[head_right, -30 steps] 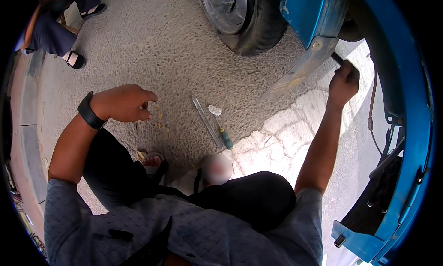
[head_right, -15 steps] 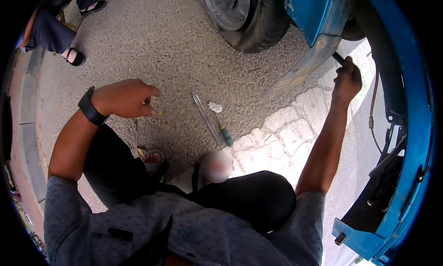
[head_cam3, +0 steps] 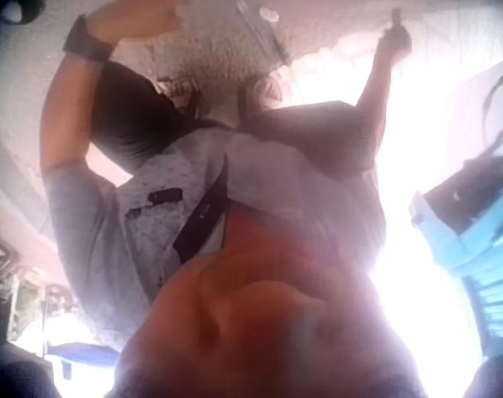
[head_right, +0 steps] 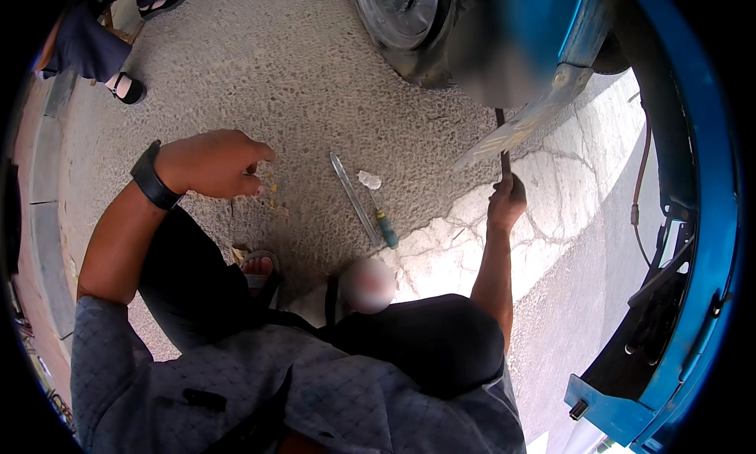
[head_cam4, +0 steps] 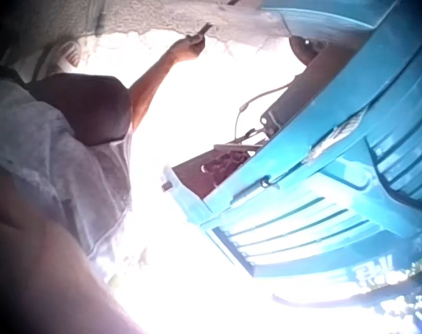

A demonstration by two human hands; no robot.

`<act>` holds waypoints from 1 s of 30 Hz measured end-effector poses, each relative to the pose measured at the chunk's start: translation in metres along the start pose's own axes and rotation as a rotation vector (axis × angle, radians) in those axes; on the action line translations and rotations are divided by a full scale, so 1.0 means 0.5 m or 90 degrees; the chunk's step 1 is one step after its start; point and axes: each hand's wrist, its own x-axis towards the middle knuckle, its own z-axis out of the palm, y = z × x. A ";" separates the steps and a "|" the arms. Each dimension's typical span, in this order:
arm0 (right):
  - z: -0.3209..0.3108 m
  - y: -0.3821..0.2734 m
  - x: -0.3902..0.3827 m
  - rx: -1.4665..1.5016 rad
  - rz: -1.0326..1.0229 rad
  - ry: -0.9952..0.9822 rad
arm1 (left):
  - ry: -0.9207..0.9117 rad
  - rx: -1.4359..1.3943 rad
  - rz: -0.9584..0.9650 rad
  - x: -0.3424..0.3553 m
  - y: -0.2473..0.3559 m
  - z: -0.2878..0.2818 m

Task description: The person uses a long metal pry bar to scrape and remove material from the underside of a blue vehicle. They work on the area near the wheel well and the side panel, repeatedly inserting the tool and applying leverage to dislodge debris.

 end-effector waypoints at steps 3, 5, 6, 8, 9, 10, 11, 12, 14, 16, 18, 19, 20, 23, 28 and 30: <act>-0.087 -0.117 0.126 0.002 -0.133 0.135 | 0.014 -0.020 0.001 -0.005 0.001 -0.008; -0.125 -0.281 0.182 0.052 -0.162 0.157 | 0.017 -0.007 0.009 -0.006 0.005 -0.007; -0.132 -0.359 0.197 0.046 -0.167 0.140 | 0.020 0.001 0.009 -0.007 0.006 -0.009; -0.129 -0.453 0.224 0.019 -0.217 0.109 | 0.040 0.007 0.012 -0.012 0.007 -0.005; -0.121 -0.468 0.228 -0.017 -0.233 0.130 | 0.050 0.009 0.014 -0.015 0.007 -0.004; -0.107 -0.451 0.221 -0.020 -0.288 0.171 | 0.049 0.006 0.007 -0.021 0.009 -0.005; -0.092 -0.416 0.208 -0.027 -0.344 0.215 | 0.050 0.003 0.005 -0.027 0.012 -0.009; -0.078 -0.353 0.190 -0.033 -0.357 0.250 | 0.051 -0.002 0.004 -0.030 0.012 -0.012; -0.060 -0.160 0.105 -0.042 -0.274 0.258 | 0.065 -0.008 0.016 -0.033 0.007 -0.012; -0.036 0.035 0.017 -0.068 -0.118 0.177 | 0.062 -0.009 0.016 -0.033 0.005 -0.010; 0.008 0.095 -0.057 0.067 0.052 -0.018 | 0.054 -0.004 0.001 -0.033 0.004 -0.010; 0.009 0.089 -0.053 0.016 -0.003 -0.049 | 0.050 0.000 -0.002 -0.032 0.003 -0.009; 0.010 0.080 -0.034 0.001 0.002 -0.042 | 0.046 0.002 -0.002 -0.029 0.004 -0.009; -0.005 0.016 0.002 -0.022 0.091 -0.066 | 0.045 0.000 0.001 -0.029 0.000 -0.005; -0.038 0.055 0.027 -0.022 0.150 -0.111 | 0.058 -0.010 0.016 -0.045 0.011 -0.011; -0.028 0.056 0.007 0.006 0.140 -0.105 | 0.048 -0.011 -0.011 -0.058 0.014 -0.018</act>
